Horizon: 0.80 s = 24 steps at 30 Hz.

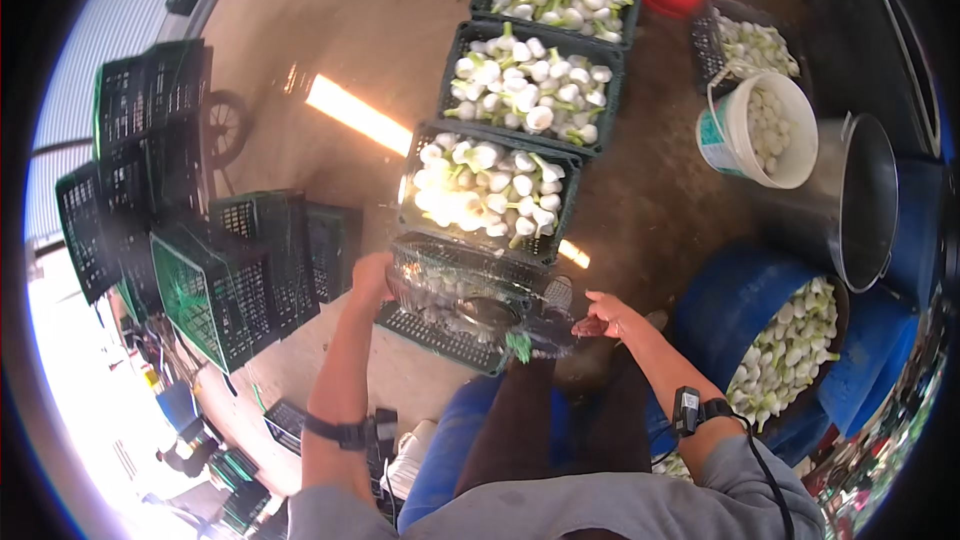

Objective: Wash and sort spring onions in large containers of water and place them into crates.

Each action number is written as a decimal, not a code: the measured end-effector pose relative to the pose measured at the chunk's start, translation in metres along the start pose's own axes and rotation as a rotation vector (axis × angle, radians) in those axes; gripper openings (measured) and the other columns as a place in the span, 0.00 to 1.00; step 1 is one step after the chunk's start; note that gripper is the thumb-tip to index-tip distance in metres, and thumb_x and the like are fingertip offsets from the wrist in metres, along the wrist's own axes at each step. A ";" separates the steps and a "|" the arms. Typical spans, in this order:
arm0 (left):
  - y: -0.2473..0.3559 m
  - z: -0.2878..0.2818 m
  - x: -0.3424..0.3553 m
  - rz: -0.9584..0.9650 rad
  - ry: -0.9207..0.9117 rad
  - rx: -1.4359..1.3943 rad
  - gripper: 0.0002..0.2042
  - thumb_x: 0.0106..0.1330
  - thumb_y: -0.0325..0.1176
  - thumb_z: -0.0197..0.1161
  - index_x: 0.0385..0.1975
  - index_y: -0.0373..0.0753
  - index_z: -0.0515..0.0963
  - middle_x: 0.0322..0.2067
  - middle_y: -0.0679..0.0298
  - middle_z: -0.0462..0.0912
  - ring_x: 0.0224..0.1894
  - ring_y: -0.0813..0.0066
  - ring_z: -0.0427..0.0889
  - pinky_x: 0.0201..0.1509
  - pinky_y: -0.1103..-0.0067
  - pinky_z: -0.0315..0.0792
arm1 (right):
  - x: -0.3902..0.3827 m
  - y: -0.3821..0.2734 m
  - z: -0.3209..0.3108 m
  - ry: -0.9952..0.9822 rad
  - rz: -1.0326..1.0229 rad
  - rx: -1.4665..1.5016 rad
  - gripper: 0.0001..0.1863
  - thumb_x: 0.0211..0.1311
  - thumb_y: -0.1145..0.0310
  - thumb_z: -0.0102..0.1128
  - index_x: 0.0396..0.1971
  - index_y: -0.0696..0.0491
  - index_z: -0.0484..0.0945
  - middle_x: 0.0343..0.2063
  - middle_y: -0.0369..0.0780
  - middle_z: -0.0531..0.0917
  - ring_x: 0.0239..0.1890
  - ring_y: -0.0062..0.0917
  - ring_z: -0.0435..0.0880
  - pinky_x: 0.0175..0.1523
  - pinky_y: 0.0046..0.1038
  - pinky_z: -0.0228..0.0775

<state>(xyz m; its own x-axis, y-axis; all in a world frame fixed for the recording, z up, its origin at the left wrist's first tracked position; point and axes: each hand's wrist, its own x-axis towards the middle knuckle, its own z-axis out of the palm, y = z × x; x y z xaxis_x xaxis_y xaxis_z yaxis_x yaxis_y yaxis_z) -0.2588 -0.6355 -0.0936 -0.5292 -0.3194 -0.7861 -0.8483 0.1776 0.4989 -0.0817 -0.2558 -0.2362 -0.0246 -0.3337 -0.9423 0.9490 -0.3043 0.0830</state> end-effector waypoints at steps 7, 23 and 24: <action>0.002 0.104 -0.129 0.218 -0.267 -0.207 0.32 0.53 0.26 0.52 0.62 0.38 0.56 0.44 0.54 0.73 0.39 0.70 0.76 0.39 0.78 0.74 | -0.067 0.080 -0.074 0.209 -0.615 0.167 0.34 0.59 0.80 0.40 0.64 0.42 0.45 0.28 0.50 0.80 0.26 0.34 0.83 0.31 0.33 0.80; -0.068 0.521 -0.454 0.514 -1.129 0.332 0.37 0.46 0.21 0.49 0.64 0.44 0.53 0.60 0.57 0.57 0.42 0.73 0.70 0.40 0.79 0.68 | -0.278 0.399 -0.262 0.486 -0.673 1.348 0.38 0.54 0.81 0.41 0.63 0.39 0.40 0.34 0.52 0.76 0.32 0.39 0.81 0.38 0.39 0.77; -0.081 0.558 -0.465 0.422 -1.056 0.352 0.36 0.47 0.21 0.49 0.63 0.43 0.54 0.56 0.58 0.63 0.35 0.78 0.70 0.35 0.81 0.67 | -0.281 0.407 -0.282 0.406 -0.559 1.430 0.39 0.52 0.83 0.40 0.64 0.41 0.40 0.36 0.55 0.75 0.32 0.41 0.81 0.39 0.40 0.77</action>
<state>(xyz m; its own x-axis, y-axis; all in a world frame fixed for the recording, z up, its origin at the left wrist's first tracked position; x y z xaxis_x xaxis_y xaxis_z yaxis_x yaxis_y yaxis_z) 0.0447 0.0177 0.0280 -0.3825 0.7208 -0.5781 -0.4745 0.3836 0.7922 0.4001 -0.0337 -0.0287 0.0504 0.2824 -0.9580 -0.2221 -0.9320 -0.2864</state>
